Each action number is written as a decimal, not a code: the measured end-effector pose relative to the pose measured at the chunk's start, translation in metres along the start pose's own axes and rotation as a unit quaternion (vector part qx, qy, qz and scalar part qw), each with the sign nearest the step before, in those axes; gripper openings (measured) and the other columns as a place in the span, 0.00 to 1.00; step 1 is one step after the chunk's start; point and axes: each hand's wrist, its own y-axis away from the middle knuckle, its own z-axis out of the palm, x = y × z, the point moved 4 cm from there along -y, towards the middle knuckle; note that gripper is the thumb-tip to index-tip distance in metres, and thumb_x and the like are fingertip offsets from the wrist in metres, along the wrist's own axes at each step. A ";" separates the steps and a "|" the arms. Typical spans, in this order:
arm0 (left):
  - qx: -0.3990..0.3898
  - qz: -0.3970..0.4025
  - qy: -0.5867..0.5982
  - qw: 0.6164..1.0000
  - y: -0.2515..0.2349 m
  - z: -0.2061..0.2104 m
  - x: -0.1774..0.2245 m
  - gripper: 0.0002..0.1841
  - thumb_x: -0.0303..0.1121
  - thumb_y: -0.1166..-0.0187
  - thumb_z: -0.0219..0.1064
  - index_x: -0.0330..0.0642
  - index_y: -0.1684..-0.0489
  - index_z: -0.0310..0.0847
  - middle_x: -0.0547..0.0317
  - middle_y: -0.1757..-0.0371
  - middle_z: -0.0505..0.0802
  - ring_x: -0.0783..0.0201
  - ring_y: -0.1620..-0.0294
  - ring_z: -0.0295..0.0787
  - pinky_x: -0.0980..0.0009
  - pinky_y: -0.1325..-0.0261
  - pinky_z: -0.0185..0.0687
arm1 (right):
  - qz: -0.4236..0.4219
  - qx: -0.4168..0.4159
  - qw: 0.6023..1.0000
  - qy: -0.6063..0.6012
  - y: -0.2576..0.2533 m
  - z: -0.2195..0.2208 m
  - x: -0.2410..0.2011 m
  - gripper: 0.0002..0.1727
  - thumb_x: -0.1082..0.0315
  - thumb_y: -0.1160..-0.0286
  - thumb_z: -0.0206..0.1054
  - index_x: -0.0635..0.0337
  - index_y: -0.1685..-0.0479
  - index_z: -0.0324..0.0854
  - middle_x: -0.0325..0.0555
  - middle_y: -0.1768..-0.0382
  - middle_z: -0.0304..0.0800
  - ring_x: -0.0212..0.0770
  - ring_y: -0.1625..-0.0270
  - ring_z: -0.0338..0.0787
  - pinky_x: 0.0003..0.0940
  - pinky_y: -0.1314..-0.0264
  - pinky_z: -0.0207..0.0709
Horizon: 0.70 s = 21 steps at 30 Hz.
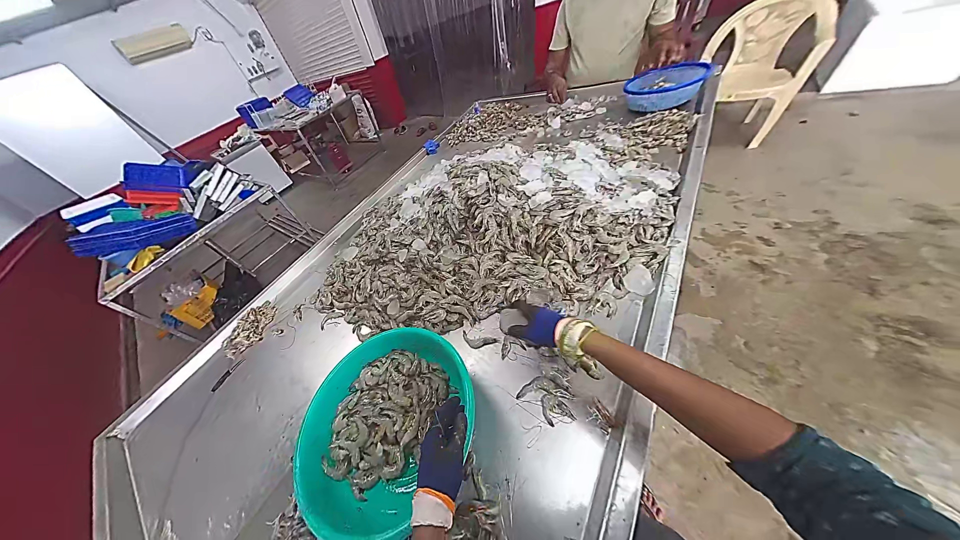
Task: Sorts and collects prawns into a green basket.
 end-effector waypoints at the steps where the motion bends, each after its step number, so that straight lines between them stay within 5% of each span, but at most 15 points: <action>1: 0.010 0.004 -0.002 1.000 -0.001 0.003 0.002 0.20 0.30 0.11 0.59 0.32 0.24 0.76 0.42 0.27 0.87 0.58 0.25 0.83 0.62 0.19 0.72 | -0.038 -0.028 0.998 -0.034 0.009 0.005 -0.021 0.39 0.56 0.16 0.69 0.56 0.09 0.59 0.68 0.25 0.80 0.65 0.26 0.84 0.64 0.24 0.74; 4: 0.084 0.047 -0.013 0.995 0.000 0.008 0.002 0.15 0.29 0.13 0.60 0.33 0.36 0.85 0.44 0.40 0.93 0.57 0.36 0.89 0.57 0.25 0.79 | -0.150 -0.092 0.969 -0.174 0.029 0.018 -0.060 0.35 0.61 0.12 0.64 0.59 0.09 0.57 0.61 0.29 0.82 0.52 0.39 0.91 0.50 0.38 0.86; 7: 0.158 0.100 -0.034 0.982 0.006 0.003 -0.011 0.14 0.32 0.17 0.63 0.34 0.42 0.89 0.48 0.47 0.96 0.60 0.43 0.93 0.58 0.31 0.84 | -0.110 -0.046 0.991 -0.055 0.041 0.022 -0.026 0.19 0.60 0.10 0.60 0.65 0.33 0.84 0.61 0.49 0.92 0.53 0.53 0.93 0.55 0.43 0.85; 10: 0.180 0.141 -0.045 0.973 0.023 -0.001 -0.005 0.15 0.32 0.16 0.60 0.35 0.43 0.90 0.50 0.46 0.96 0.62 0.42 0.92 0.60 0.31 0.82 | 0.028 -0.058 0.990 0.123 0.050 0.048 0.036 0.20 0.55 0.14 0.62 0.64 0.47 0.91 0.67 0.47 0.92 0.68 0.39 0.90 0.72 0.36 0.76; 13: 0.231 0.283 -0.011 0.931 0.030 0.012 -0.003 0.13 0.28 0.18 0.60 0.32 0.51 0.90 0.51 0.53 0.96 0.67 0.49 0.94 0.71 0.39 0.89 | 0.157 -0.046 0.972 0.169 0.068 0.079 0.060 0.20 0.54 0.18 0.65 0.64 0.45 0.88 0.66 0.40 0.91 0.67 0.33 0.88 0.71 0.36 0.78; 17: 0.053 0.108 -0.011 0.993 0.051 0.051 0.042 0.14 0.22 0.18 0.59 0.29 0.46 0.90 0.46 0.43 0.96 0.59 0.37 0.91 0.62 0.24 0.77 | 0.157 -0.032 0.973 0.168 0.095 0.105 0.051 0.18 0.73 0.20 0.62 0.69 0.35 0.81 0.69 0.34 0.85 0.68 0.31 0.86 0.66 0.35 0.80; 21: -0.026 0.136 0.000 0.990 0.024 0.116 -0.034 0.15 0.28 0.14 0.58 0.32 0.39 0.87 0.48 0.40 0.94 0.61 0.36 0.91 0.62 0.24 0.81 | 0.111 -0.026 0.973 0.202 0.106 0.125 0.071 0.19 0.75 0.25 0.67 0.66 0.34 0.81 0.67 0.31 0.81 0.69 0.27 0.81 0.64 0.31 0.78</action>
